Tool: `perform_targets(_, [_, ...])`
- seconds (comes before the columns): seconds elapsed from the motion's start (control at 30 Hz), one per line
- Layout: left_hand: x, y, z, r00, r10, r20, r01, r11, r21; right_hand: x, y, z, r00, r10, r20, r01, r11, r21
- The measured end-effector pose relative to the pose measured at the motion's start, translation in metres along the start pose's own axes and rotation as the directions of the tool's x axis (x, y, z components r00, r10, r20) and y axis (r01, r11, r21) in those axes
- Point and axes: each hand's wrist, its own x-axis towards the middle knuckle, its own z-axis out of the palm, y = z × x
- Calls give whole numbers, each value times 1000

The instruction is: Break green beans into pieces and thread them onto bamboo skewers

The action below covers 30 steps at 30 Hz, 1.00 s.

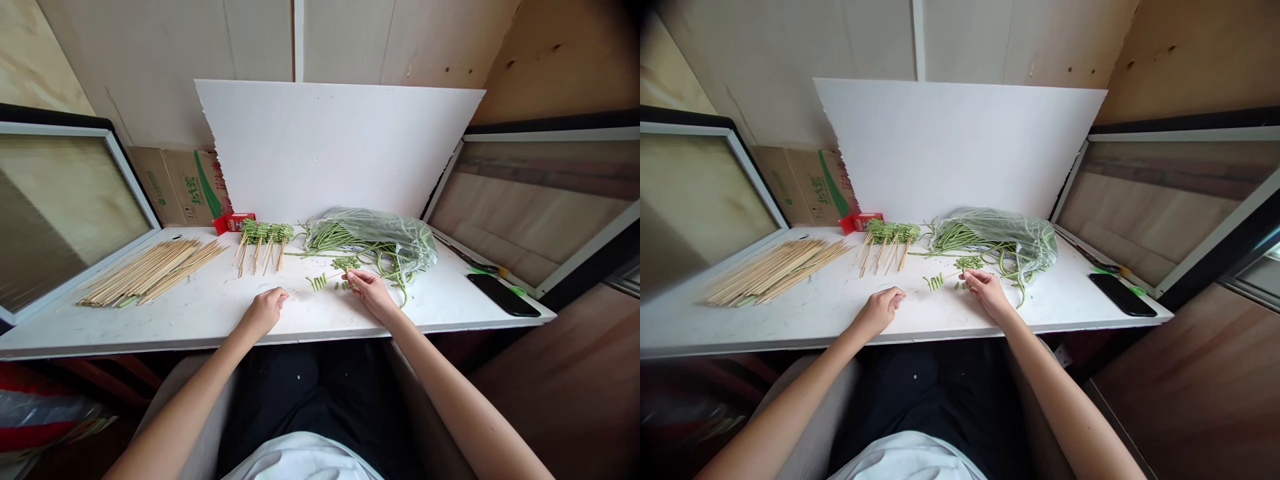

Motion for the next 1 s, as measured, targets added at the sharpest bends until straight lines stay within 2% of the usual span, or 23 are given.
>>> perform_targets(0.67, [1, 2, -2, 1000, -9, 10, 9, 1000, 23, -2, -2, 3, 1000, -21, 4, 21, 1000, -20])
perform_targets(1.0, [0, -5, 1, 999, -36, 36, 36, 999, 0, -2, -2, 1, 999, -18, -29, 18, 1000, -5])
